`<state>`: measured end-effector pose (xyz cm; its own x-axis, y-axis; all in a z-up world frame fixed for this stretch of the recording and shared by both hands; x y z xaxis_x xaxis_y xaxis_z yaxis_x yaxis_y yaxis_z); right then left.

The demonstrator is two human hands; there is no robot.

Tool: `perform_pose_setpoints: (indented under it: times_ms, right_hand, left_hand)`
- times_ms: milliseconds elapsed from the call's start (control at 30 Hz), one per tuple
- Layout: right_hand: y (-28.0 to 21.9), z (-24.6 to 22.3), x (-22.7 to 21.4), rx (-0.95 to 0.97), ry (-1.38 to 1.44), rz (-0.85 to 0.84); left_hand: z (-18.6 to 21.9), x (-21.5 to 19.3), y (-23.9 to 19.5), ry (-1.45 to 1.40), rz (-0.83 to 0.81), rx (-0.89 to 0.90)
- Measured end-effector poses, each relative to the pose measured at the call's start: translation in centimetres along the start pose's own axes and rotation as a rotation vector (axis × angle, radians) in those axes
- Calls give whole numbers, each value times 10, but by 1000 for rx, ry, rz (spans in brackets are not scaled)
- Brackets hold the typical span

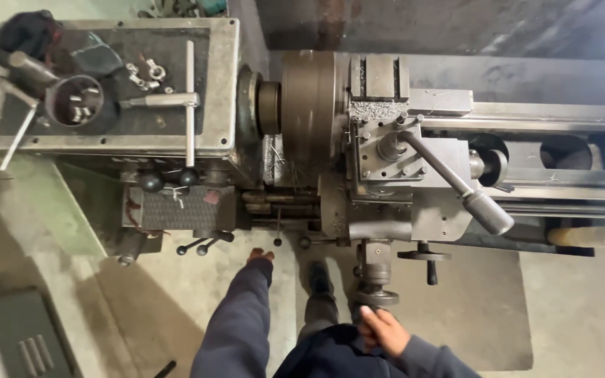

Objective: Operating a metal lathe to machine a small component, including adjusting the chuck and feed controls.

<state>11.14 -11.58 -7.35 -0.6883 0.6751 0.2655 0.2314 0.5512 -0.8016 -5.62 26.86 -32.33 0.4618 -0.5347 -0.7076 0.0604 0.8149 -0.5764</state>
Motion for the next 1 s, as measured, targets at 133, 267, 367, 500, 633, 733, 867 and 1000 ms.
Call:
perform_pose_setpoints:
  times_ms: [133,267,367,500,633,733,867,1000]
  right_hand:
    - [33,15,1,45,-312,110]
    - [24,12,-49,-65,-312,288]
    - [-3,-4,-62,-116,-359,297]
    - [-29,-26,-17,-83,-228,137]
    - [12,-11,9,-167,-308,-38]
    - [46,17,-18,-13,-527,68]
    - [52,61,-111,-404,-580,219]
    - [102,102,-170,-196,-179,199]
  left_hand:
    - [32,35,17,-53,-44,-31]
    - [59,60,15,-93,-58,6]
    - [58,37,-11,8,-58,101]
    - [48,1,-44,142,-12,322]
    - [53,-59,-92,-97,-2,315]
    - [85,-110,-129,36,352,707]
    - [146,-195,-186,-139,52,535]
    - [232,-338,-259,-313,315,833]
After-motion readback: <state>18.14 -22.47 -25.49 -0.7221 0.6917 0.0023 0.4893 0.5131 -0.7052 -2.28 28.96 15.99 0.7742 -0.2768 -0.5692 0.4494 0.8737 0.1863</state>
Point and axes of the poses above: each hand's wrist, its own y-axis towards the middle knuckle, its own x-axis out of the palm, z = x × y, the point moved 6 cm from there along y, towards the middle knuckle, and after that the axes turned 10 degrees about z, right-handed, at the moved point
